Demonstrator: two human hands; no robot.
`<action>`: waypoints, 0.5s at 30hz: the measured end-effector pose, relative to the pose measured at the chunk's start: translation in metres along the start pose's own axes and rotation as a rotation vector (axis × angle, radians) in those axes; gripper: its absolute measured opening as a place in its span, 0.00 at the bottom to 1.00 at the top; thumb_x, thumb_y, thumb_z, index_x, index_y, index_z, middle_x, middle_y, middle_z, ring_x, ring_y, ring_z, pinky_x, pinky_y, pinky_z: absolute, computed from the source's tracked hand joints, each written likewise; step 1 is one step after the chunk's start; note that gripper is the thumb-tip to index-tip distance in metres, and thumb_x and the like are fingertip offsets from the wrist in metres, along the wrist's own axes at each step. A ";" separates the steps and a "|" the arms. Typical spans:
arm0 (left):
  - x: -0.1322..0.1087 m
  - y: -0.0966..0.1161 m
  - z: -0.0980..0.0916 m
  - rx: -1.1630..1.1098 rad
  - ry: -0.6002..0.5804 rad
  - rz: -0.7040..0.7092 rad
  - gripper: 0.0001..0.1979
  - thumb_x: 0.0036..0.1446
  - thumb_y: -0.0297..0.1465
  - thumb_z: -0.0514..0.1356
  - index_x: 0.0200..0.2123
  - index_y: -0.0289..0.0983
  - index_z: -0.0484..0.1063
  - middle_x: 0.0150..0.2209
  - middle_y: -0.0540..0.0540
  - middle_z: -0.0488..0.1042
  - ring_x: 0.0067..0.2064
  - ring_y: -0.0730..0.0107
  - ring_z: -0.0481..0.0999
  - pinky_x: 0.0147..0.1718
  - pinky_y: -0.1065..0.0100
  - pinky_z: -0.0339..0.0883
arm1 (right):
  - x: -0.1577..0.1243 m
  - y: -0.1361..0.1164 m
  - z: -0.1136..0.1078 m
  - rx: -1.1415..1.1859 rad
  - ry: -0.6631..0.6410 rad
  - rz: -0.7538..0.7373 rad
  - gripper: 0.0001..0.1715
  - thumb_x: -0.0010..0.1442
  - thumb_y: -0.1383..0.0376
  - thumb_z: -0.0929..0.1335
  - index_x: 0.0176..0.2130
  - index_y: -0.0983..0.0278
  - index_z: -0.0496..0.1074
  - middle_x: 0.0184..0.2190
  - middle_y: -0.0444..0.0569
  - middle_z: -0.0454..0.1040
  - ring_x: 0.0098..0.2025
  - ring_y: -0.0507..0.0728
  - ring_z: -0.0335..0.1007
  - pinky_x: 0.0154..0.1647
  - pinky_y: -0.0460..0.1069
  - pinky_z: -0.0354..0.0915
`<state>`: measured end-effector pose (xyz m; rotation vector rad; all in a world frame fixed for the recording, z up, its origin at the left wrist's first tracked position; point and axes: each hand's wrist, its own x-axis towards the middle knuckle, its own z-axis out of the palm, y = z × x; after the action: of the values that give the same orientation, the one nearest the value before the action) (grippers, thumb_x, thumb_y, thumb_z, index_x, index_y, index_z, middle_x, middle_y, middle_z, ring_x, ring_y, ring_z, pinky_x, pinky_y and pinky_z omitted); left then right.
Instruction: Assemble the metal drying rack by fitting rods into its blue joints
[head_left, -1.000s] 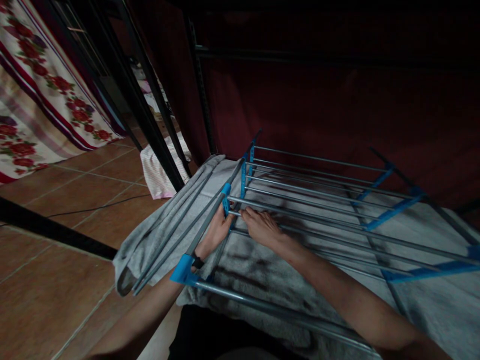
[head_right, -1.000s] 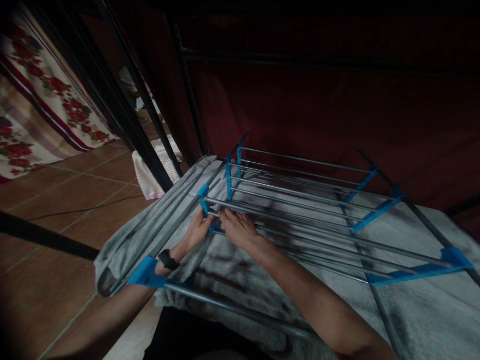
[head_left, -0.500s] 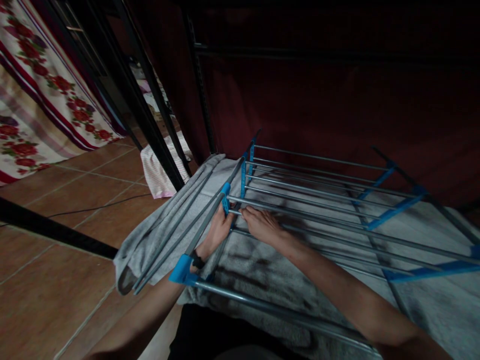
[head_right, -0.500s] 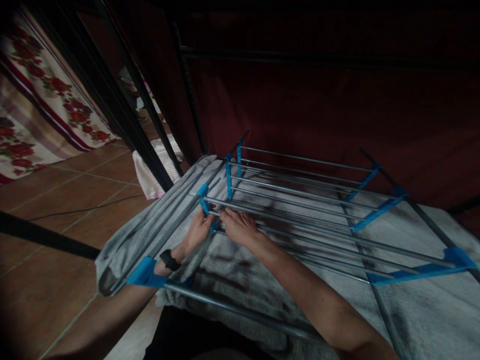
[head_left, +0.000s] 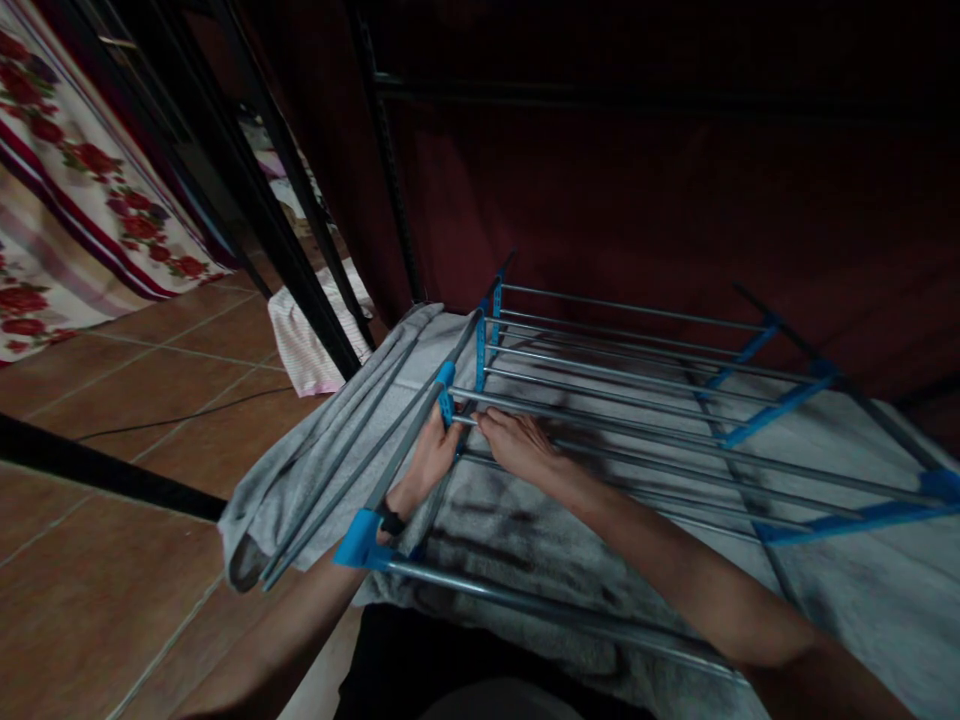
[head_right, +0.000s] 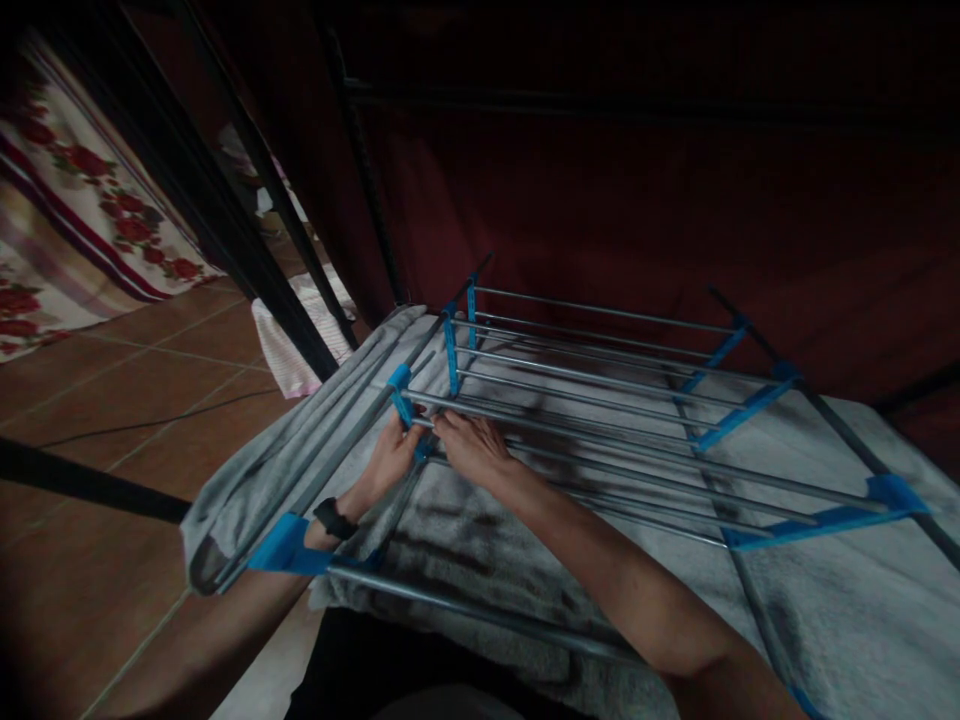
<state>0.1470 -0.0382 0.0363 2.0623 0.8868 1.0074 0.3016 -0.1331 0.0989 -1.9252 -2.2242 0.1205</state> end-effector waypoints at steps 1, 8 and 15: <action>0.000 0.000 -0.001 -0.008 -0.010 -0.013 0.18 0.61 0.41 0.51 0.48 0.36 0.67 0.48 0.38 0.75 0.54 0.55 0.72 0.56 0.53 0.66 | 0.000 0.000 0.001 0.012 0.012 0.002 0.24 0.71 0.64 0.52 0.60 0.62 0.65 0.51 0.51 0.72 0.49 0.58 0.71 0.48 0.53 0.67; 0.014 -0.009 -0.006 0.109 -0.046 -0.051 0.19 0.57 0.46 0.52 0.43 0.39 0.67 0.44 0.44 0.74 0.48 0.53 0.73 0.52 0.51 0.68 | 0.006 0.009 0.005 0.051 0.080 -0.064 0.19 0.71 0.62 0.54 0.55 0.59 0.65 0.51 0.44 0.72 0.42 0.56 0.71 0.36 0.50 0.68; 0.012 0.001 -0.008 0.065 -0.082 -0.132 0.12 0.56 0.49 0.54 0.40 0.53 0.66 0.43 0.58 0.75 0.48 0.54 0.74 0.55 0.48 0.67 | -0.002 0.002 -0.002 0.001 0.128 -0.134 0.20 0.72 0.62 0.53 0.59 0.60 0.60 0.51 0.47 0.70 0.46 0.55 0.70 0.43 0.50 0.68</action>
<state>0.1464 -0.0268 0.0455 2.0534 1.0105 0.8281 0.3040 -0.1353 0.0998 -1.7252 -2.2587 -0.0212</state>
